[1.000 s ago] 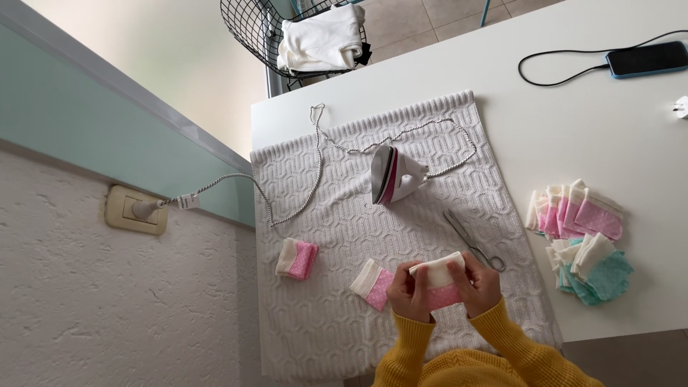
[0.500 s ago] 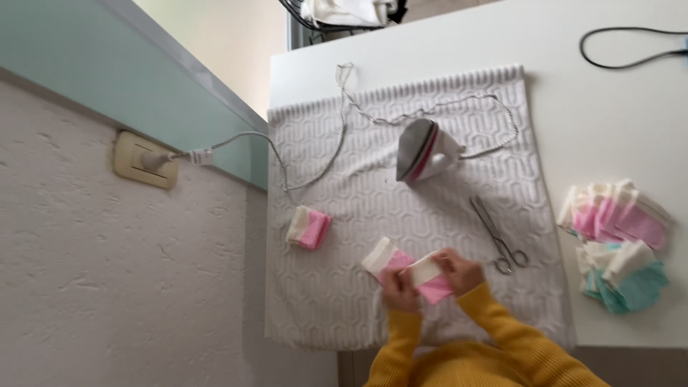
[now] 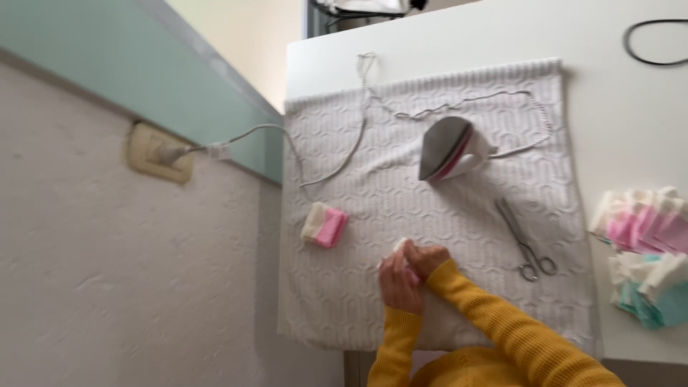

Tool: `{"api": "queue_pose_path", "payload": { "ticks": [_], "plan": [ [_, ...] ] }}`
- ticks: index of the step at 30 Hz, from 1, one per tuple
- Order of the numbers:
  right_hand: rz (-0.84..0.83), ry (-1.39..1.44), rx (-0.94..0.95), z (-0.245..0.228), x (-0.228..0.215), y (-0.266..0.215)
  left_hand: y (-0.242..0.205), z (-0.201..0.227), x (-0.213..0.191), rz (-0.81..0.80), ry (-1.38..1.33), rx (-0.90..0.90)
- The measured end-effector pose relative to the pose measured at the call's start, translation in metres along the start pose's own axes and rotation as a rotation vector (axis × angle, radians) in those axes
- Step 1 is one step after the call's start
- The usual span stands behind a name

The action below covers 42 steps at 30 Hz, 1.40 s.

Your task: Preparing and folding small fabric pieces for a sewing project.

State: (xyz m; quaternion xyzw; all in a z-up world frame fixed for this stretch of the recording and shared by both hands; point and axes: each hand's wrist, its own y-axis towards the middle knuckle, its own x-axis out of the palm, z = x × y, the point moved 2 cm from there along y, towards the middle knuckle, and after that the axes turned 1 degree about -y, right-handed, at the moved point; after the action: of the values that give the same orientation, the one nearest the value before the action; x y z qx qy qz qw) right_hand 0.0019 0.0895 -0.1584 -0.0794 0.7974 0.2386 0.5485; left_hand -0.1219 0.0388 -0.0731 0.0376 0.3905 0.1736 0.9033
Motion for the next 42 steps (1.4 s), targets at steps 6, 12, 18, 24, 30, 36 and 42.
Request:
{"api": "queue_pose_path", "payload": {
  "ticks": [6,12,18,24,30,36,42],
  "plan": [
    [-0.199,0.068,0.234,0.045,-0.056,-0.018,-0.021,0.022,0.034,-0.160,0.048,0.454],
    [-0.055,-0.093,0.775,0.206,-0.195,-0.116,-0.024,-0.002,0.046,-0.263,0.346,0.426],
    [0.029,-0.132,0.997,0.351,-0.281,-0.194,0.016,-0.028,0.035,-0.200,0.440,0.293],
    [-0.138,0.006,1.006,0.403,-0.261,-0.215,0.030,-0.070,0.030,-0.252,0.530,0.074],
    [-0.003,-0.021,0.878,0.386,-0.277,-0.210,0.043,-0.146,0.025,-0.333,0.436,0.054],
    [0.016,0.213,1.034,0.390,-0.269,-0.212,0.063,-0.069,-0.028,-0.103,0.475,0.056],
    [0.277,0.429,0.957,0.352,-0.301,-0.221,0.048,0.060,0.002,-0.034,-0.028,0.385]
  ]
}}
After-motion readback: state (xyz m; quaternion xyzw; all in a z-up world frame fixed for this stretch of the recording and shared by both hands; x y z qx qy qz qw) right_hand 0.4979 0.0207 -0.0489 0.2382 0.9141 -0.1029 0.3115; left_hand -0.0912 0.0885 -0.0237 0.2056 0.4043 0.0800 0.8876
